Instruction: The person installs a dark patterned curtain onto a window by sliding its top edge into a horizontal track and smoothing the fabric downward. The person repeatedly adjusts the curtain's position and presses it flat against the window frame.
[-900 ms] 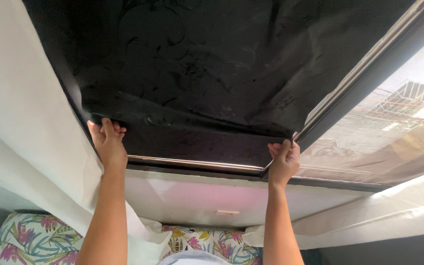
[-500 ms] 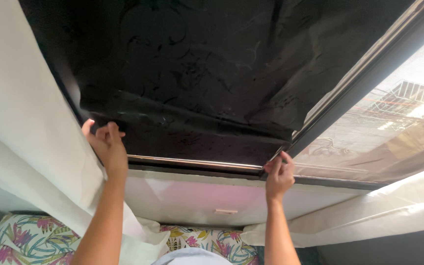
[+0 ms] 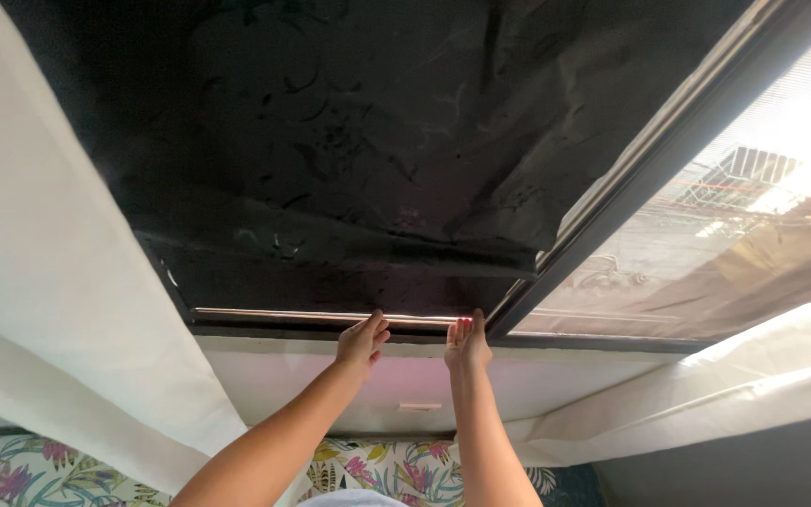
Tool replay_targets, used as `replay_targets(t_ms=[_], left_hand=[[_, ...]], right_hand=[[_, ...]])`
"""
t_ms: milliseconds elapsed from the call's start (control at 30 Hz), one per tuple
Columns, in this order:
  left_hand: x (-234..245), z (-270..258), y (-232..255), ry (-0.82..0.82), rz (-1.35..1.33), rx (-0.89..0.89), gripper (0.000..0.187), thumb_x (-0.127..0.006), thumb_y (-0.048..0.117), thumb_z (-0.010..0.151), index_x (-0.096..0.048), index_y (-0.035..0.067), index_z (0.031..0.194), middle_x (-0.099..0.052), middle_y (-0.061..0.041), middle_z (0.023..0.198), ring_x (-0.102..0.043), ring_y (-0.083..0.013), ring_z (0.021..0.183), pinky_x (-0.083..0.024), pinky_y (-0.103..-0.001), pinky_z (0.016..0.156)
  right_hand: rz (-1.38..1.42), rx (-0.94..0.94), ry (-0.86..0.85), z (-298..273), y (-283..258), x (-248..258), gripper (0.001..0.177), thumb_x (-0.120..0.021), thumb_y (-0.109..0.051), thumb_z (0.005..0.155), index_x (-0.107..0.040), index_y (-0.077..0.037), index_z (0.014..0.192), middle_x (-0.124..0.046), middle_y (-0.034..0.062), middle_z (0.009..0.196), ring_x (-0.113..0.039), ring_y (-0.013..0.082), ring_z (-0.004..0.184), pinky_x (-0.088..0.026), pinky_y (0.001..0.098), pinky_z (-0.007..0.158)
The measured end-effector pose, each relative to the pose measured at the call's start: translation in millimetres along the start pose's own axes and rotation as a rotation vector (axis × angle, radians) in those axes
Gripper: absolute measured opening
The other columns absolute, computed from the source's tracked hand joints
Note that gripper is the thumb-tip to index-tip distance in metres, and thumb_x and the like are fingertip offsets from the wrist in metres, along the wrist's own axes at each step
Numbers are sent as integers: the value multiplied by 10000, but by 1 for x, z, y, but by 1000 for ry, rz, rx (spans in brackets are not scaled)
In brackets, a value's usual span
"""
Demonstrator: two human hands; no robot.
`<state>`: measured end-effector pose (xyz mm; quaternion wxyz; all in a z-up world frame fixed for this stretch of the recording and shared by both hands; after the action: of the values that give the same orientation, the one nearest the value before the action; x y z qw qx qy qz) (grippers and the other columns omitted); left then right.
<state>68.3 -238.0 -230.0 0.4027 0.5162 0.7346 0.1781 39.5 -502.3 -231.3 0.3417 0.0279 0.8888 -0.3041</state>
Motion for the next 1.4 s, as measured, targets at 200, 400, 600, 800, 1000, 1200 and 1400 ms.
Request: replay_targets(t_ms=[200, 400, 600, 800, 1000, 1200, 1400], left_hand=[[-6, -9, -7, 120, -107, 125, 370, -729, 488, 922, -707, 191, 1142, -746, 82, 1160, -676, -94, 1041, -382, -403, 861], [-5, -5, -11, 153, -129, 103, 333, -738, 437, 910, -707, 250, 1184, -739, 112, 1186, -663, -78, 1065, -362, -405, 878], [-10, 4, -18, 191, -162, 78, 352, -739, 446, 919, -713, 245, 1206, -733, 113, 1195, -663, -77, 1090, -339, -404, 874], [-20, -2, -21, 174, -236, 85, 370, -738, 438, 918, -713, 257, 1240, -725, 123, 1194, -637, -59, 1106, -318, -396, 889], [-23, -12, -18, 238, -283, 31, 380, -747, 357, 928, -694, 215, 1277, -736, 88, 1187, -669, -57, 1061, -302, -283, 691], [-22, -3, -17, 278, -337, -57, 372, -747, 229, 937, -685, 98, 1279, -734, -11, 1173, -695, -114, 1017, -504, -185, 738], [-20, 2, -12, 299, -337, -131, 369, -738, 183, 933, -676, 41, 1268, -724, -63, 1148, -703, -155, 978, -587, -232, 879]], right_hand=[[116, -79, -25, -9, 0, -4, 263, -817, -240, 894, -646, -87, 1022, -585, 5, 1001, -593, 145, 945, -547, 324, 866], [-32, 9, 24, -5, -12, 1, 294, -805, -219, 868, -568, -107, 1000, -540, 0, 919, -564, 108, 802, -454, 316, 696], [-7, -106, -180, -16, -4, -13, 264, -785, -191, 841, -578, -148, 999, -572, -35, 806, -577, 90, 651, -439, 295, 622], [24, -27, -258, -15, -10, -9, 187, -787, -177, 928, -622, -114, 992, -625, -1, 800, -628, 111, 721, -486, 274, 666], [-202, 171, -171, -13, -25, 0, 189, -766, -188, 907, -674, -158, 1069, -677, -76, 907, -652, 64, 834, -502, 270, 753], [-293, 311, -133, -19, -31, -4, 198, -798, -209, 906, -707, -118, 1056, -683, -52, 891, -646, 75, 827, -466, 253, 676], [-334, 378, -97, -13, -30, 0, 186, -788, -217, 897, -720, -114, 1037, -692, -55, 877, -658, 71, 807, -455, 224, 618]])
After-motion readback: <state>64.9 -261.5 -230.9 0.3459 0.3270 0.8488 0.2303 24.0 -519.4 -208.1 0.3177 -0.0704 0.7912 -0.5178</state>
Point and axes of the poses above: each hand's wrist, its own z-axis towards the middle knuckle, its own x-axis out of the back of the hand, y = z × x, the point moved 9 cm from there along z, towards the middle knuckle
